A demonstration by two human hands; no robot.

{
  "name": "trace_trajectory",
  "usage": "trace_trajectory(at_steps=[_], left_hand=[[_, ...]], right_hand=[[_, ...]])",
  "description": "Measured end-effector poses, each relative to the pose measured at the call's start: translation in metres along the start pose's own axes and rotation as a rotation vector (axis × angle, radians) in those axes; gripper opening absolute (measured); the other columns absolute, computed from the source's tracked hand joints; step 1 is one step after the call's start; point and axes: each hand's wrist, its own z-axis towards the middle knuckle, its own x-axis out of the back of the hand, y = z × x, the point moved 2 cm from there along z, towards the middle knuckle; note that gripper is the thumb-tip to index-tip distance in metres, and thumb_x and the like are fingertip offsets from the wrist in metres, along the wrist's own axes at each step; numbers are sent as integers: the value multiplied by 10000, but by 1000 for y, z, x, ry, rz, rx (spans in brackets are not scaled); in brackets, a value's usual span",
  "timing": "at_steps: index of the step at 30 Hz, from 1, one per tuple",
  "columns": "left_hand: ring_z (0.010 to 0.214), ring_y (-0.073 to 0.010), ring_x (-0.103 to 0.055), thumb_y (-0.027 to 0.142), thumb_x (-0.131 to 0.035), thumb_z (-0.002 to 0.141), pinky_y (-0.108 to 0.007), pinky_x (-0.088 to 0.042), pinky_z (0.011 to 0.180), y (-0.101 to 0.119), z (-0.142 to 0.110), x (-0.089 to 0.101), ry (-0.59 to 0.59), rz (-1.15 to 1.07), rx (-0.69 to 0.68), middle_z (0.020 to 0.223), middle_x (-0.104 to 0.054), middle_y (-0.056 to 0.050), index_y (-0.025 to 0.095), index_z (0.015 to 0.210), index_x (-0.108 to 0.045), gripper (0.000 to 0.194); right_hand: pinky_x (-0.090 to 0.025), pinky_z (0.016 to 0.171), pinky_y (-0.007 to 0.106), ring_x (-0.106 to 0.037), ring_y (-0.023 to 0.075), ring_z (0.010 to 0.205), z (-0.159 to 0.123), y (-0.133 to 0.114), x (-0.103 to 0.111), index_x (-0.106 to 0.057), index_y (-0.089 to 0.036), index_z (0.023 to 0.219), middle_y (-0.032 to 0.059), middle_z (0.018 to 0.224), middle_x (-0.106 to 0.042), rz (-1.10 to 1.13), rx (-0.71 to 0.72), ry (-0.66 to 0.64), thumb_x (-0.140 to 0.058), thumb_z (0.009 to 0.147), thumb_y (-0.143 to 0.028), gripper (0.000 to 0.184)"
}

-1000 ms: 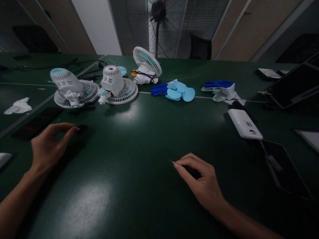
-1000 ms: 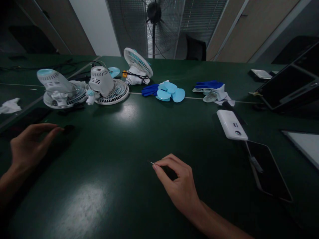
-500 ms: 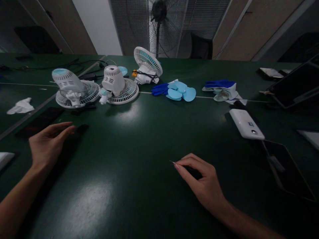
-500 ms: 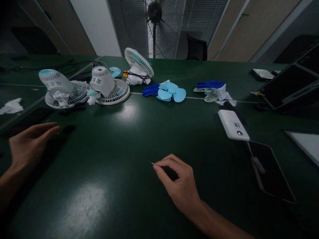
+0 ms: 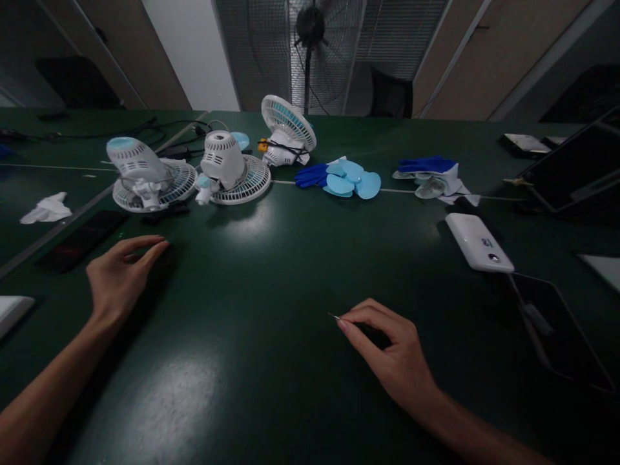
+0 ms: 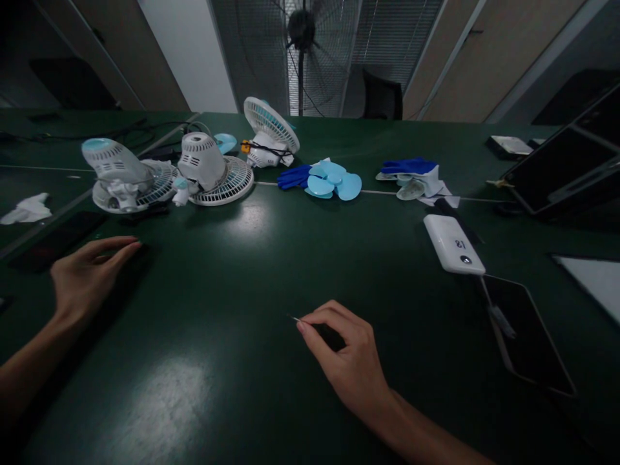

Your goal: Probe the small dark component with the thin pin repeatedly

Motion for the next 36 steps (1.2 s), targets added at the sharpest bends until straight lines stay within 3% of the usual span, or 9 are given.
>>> trace_trajectory(at_steps=[4,9,14,25,32,36], left_hand=[[979,-232,-708,515,-741,866,-304,-552,849,-2,0,-3,-55,87,-8,1139,-775,-28,194,1229,-750,484],[1020,-220,-700,503,-677,909,-307,-536,910,0,1,-2,33,104,-144,1206,-750,-59,165,1157,-763,428],[885,-203,-702,539,-679,896,-306,-516,882,-6,2,-3,13,184,-20,1054,-780,-16,218,1162,-776,428],[858,-195,-704,568,-707,867,-241,-488,751,-17,3,1,30,193,28,927,-771,4,216,1193,-774,484],[910,-210,-707,555,-758,815,-232,-475,732,-15,6,4,-9,126,190,1007,-796,1,224,1195,-779,504],[931,-212,-699,561,-770,797,-237,-485,760,-13,5,5,-17,78,195,1047,-799,-18,198,1195,-779,538]], right_hand=[[-528,703,302,-685,172,820,0,1,0,-763,-246,955,17,919,-721,-9,7,1,-657,993,-265,114],[-523,698,305,-685,176,813,1,2,-1,-764,-240,949,22,911,-720,-17,7,4,-660,992,-281,121],[-520,687,309,-688,180,811,0,1,-1,-770,-240,940,23,903,-724,-18,-1,6,-662,988,-295,129],[-518,686,304,-685,164,806,0,2,-1,-765,-248,946,7,903,-716,-13,17,7,-669,986,-279,108],[-527,704,298,-687,161,820,-1,3,-1,-763,-252,962,4,915,-716,-14,14,-9,-671,989,-279,100],[-524,688,295,-687,165,814,0,3,-1,-765,-249,953,11,913,-718,-17,9,-10,-670,988,-284,107]])
